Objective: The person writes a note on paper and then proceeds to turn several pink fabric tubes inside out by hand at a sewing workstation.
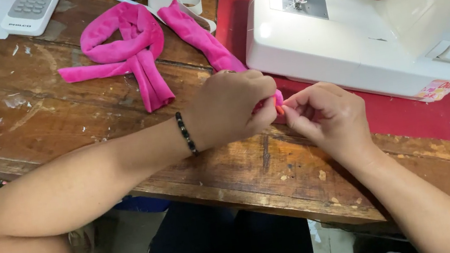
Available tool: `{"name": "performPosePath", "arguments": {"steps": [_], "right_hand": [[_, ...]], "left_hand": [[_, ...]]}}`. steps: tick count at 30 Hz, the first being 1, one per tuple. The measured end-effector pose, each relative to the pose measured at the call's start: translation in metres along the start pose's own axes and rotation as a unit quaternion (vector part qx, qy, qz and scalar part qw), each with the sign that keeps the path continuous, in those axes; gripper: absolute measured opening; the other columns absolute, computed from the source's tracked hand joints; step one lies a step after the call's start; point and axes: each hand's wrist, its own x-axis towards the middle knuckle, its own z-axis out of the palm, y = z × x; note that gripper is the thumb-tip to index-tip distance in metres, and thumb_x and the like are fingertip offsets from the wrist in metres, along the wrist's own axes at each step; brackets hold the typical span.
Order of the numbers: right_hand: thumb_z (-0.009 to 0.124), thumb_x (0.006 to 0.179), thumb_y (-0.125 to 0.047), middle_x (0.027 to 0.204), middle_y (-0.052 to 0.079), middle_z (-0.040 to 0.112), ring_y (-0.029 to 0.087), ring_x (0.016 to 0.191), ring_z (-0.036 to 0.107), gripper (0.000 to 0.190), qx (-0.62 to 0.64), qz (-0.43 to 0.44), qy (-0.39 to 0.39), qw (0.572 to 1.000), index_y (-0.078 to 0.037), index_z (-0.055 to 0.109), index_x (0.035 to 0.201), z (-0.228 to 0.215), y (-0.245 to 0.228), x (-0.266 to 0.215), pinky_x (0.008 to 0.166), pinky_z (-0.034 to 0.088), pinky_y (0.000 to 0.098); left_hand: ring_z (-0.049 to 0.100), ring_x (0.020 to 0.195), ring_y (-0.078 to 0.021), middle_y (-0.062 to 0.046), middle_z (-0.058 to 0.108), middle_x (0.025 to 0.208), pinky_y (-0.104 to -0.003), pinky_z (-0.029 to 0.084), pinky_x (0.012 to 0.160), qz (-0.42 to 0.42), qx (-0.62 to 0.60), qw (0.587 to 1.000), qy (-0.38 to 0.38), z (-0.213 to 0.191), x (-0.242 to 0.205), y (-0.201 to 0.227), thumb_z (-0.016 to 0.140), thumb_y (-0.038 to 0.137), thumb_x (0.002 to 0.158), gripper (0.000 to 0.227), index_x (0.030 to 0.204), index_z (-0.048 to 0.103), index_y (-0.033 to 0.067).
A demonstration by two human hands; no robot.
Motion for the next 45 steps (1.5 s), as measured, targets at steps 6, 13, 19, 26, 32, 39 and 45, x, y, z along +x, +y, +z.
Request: {"name": "performPosePath", "arguments": {"steps": [6,13,19,26,32,39,45], "right_hand": [[0.081,0.09,-0.013,0.078,0.001,0.068,0.02,0.063,0.063,0.008,-0.219,-0.219,0.095,0.946,-0.015,0.074,0.086,0.005,0.008,0.0,0.058,0.054,0.0336],[0.078,0.093,-0.004,0.072,0.004,0.064,0.017,0.059,0.055,0.004,0.057,0.014,0.049,0.997,-0.007,0.076,0.092,-0.007,0.007,0.006,0.055,0.049,0.029],[0.081,0.091,-0.008,0.087,0.013,0.067,0.033,0.068,0.061,0.005,-0.129,-0.27,0.055,0.953,-0.006,0.077,0.092,-0.009,-0.006,0.015,0.058,0.051,0.0441],[0.076,0.09,-0.015,0.088,0.008,0.073,0.032,0.078,0.071,0.007,-0.092,-0.038,-0.128,0.987,-0.008,0.074,0.092,-0.007,0.0,0.012,0.067,0.054,0.041],[0.077,0.088,-0.015,0.078,0.007,0.069,0.029,0.074,0.07,0.01,-0.028,0.059,-0.149,0.987,-0.009,0.069,0.085,-0.001,0.018,0.013,0.066,0.053,0.036],[0.079,0.089,-0.032,0.102,-0.011,0.071,0.02,0.093,0.073,0.017,-0.221,0.032,-0.122,0.967,-0.031,0.075,0.105,0.019,0.013,0.003,0.075,0.059,0.0385],[0.08,0.082,-0.034,0.082,-0.005,0.068,0.023,0.079,0.073,0.023,-0.178,0.083,-0.183,0.963,-0.02,0.07,0.098,0.015,0.008,0.021,0.066,0.057,0.0438]], "left_hand": [[0.066,0.069,-0.0344,-0.003,0.051,0.058,-0.038,0.052,0.057,-0.039,-0.129,0.989,0.052,0.017,0.001,-0.027,0.062,0.02,0.088,0.014,0.076,0.061,0.0135],[0.065,0.067,-0.0305,-0.004,0.051,0.057,-0.036,0.052,0.057,-0.024,-0.128,0.991,0.038,0.0,0.005,-0.02,0.065,0.016,0.091,0.02,0.073,0.058,0.0137],[0.067,0.078,-0.0392,-0.011,0.056,0.066,-0.043,0.053,0.062,-0.035,-0.181,0.983,-0.021,0.013,0.0,-0.007,0.06,0.018,0.092,0.016,0.078,0.059,0.0106],[0.07,0.086,-0.0392,-0.012,0.069,0.076,-0.045,0.055,0.07,-0.091,-0.177,0.976,-0.094,0.032,0.0,-0.033,0.06,0.024,0.095,0.015,0.089,0.068,0.0133],[0.066,0.105,-0.0392,-0.011,0.071,0.101,-0.051,0.051,0.09,-0.057,0.088,0.979,-0.176,-0.015,0.007,-0.102,0.062,0.022,0.094,0.014,0.106,0.07,0.0179],[0.07,0.103,-0.03,0.001,0.075,0.095,-0.046,0.053,0.093,-0.067,0.155,0.953,-0.25,-0.002,0.013,-0.113,0.073,0.032,0.089,0.01,0.097,0.077,0.0289],[0.064,0.115,-0.0415,-0.015,0.073,0.111,-0.054,0.05,0.099,-0.082,0.078,0.96,-0.257,-0.009,0.012,-0.128,0.065,0.005,0.089,0.03,0.114,0.076,0.0177]]}}
